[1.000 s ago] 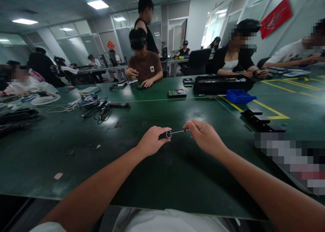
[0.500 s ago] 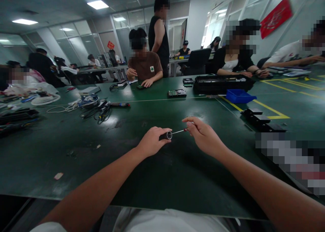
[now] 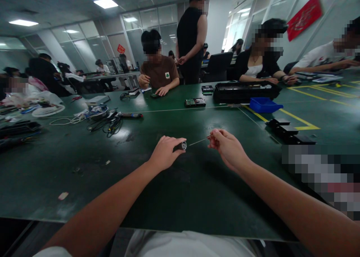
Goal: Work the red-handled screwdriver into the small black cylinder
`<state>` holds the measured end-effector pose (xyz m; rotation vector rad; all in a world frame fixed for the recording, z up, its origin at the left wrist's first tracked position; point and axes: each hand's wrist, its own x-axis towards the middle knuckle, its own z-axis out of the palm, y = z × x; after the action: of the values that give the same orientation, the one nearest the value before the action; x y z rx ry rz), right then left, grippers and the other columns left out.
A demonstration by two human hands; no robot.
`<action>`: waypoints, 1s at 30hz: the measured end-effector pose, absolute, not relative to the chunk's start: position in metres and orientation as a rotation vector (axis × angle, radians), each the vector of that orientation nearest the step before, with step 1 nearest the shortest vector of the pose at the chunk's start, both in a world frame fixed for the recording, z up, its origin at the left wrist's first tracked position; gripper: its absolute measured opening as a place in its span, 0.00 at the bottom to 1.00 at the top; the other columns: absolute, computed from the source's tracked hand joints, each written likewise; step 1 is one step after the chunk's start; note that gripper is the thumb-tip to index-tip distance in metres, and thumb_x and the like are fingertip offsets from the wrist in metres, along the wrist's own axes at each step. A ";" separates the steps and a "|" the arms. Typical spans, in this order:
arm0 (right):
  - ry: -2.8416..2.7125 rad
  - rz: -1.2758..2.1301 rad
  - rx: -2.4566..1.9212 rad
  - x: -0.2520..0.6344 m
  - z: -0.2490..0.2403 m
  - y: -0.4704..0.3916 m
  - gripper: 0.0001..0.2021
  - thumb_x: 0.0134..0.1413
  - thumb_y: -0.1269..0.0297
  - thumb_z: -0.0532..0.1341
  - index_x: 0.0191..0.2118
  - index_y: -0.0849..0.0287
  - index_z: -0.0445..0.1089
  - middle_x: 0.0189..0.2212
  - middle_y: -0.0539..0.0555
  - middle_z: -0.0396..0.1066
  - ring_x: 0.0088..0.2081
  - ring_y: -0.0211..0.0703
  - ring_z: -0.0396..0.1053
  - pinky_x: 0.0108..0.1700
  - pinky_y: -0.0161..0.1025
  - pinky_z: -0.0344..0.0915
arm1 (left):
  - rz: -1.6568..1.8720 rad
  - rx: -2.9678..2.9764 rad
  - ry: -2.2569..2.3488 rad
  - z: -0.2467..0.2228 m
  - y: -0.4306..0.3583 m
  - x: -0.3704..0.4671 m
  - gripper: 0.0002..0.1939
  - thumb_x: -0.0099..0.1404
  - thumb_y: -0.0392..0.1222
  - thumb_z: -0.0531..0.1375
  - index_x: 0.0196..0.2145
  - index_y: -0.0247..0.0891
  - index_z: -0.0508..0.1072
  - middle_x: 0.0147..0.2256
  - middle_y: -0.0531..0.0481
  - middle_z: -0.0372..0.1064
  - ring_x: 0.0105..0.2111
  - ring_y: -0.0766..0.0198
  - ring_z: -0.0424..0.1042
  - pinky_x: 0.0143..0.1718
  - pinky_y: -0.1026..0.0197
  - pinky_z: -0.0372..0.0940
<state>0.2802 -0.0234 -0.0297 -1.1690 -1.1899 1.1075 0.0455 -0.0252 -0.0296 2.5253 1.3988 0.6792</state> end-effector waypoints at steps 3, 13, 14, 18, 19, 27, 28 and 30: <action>-1.241 1.058 -1.176 0.278 -0.031 -0.025 0.13 0.61 0.51 0.56 0.36 0.56 0.66 0.29 0.52 0.67 0.30 0.41 0.66 0.37 0.43 0.71 | 0.674 2.524 1.401 -0.032 -0.024 0.044 0.21 0.67 0.45 0.61 0.57 0.47 0.68 0.45 0.50 0.73 0.46 0.56 0.68 0.51 0.50 0.59; -1.636 0.747 -1.243 0.276 -0.018 -0.042 0.13 0.66 0.53 0.53 0.39 0.57 0.67 0.30 0.52 0.69 0.33 0.43 0.68 0.38 0.43 0.64 | 0.584 2.537 1.402 -0.032 -0.028 0.048 0.22 0.67 0.45 0.62 0.57 0.48 0.69 0.46 0.49 0.73 0.49 0.54 0.68 0.60 0.43 0.52; -1.652 0.724 -1.260 0.276 -0.018 -0.043 0.13 0.66 0.53 0.53 0.39 0.57 0.67 0.30 0.52 0.69 0.32 0.43 0.68 0.37 0.43 0.64 | 0.576 2.541 1.396 -0.032 -0.027 0.048 0.22 0.66 0.45 0.62 0.57 0.48 0.69 0.46 0.49 0.73 0.49 0.54 0.68 0.59 0.44 0.53; -1.667 0.663 -1.246 0.276 -0.019 -0.043 0.13 0.66 0.52 0.52 0.39 0.56 0.66 0.29 0.51 0.69 0.32 0.43 0.68 0.36 0.42 0.63 | 0.563 2.537 1.388 -0.034 -0.025 0.047 0.22 0.66 0.46 0.62 0.58 0.47 0.69 0.45 0.48 0.73 0.48 0.55 0.68 0.57 0.46 0.55; -1.670 0.656 -1.240 0.276 -0.020 -0.043 0.13 0.66 0.52 0.52 0.39 0.56 0.66 0.29 0.51 0.69 0.31 0.43 0.68 0.35 0.42 0.63 | 0.563 2.533 1.392 -0.034 -0.025 0.047 0.22 0.67 0.46 0.61 0.58 0.47 0.69 0.46 0.48 0.73 0.49 0.55 0.68 0.57 0.47 0.56; -1.756 0.521 -1.301 0.274 -0.016 -0.047 0.12 0.66 0.55 0.52 0.38 0.56 0.66 0.27 0.51 0.70 0.28 0.43 0.67 0.31 0.41 0.60 | 0.540 2.543 1.400 -0.036 -0.025 0.046 0.22 0.67 0.47 0.61 0.58 0.47 0.69 0.46 0.48 0.73 0.50 0.54 0.68 0.57 0.46 0.55; -1.759 0.494 -1.310 0.274 -0.015 -0.048 0.11 0.66 0.55 0.52 0.38 0.56 0.66 0.28 0.52 0.70 0.28 0.43 0.67 0.31 0.41 0.59 | 0.536 2.542 1.401 -0.037 -0.024 0.045 0.22 0.67 0.47 0.61 0.58 0.47 0.69 0.47 0.48 0.73 0.50 0.54 0.68 0.57 0.45 0.55; -1.752 0.455 -1.327 0.274 -0.014 -0.049 0.11 0.66 0.56 0.53 0.38 0.56 0.67 0.29 0.52 0.70 0.28 0.43 0.67 0.30 0.41 0.59 | 0.532 2.532 1.395 -0.037 -0.023 0.044 0.22 0.67 0.47 0.61 0.58 0.47 0.69 0.47 0.48 0.73 0.50 0.54 0.68 0.57 0.46 0.56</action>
<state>0.2738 -0.0489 -0.0142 -1.3272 -1.7516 0.4551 0.0442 -0.0235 -0.0372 2.5319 1.3952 0.5321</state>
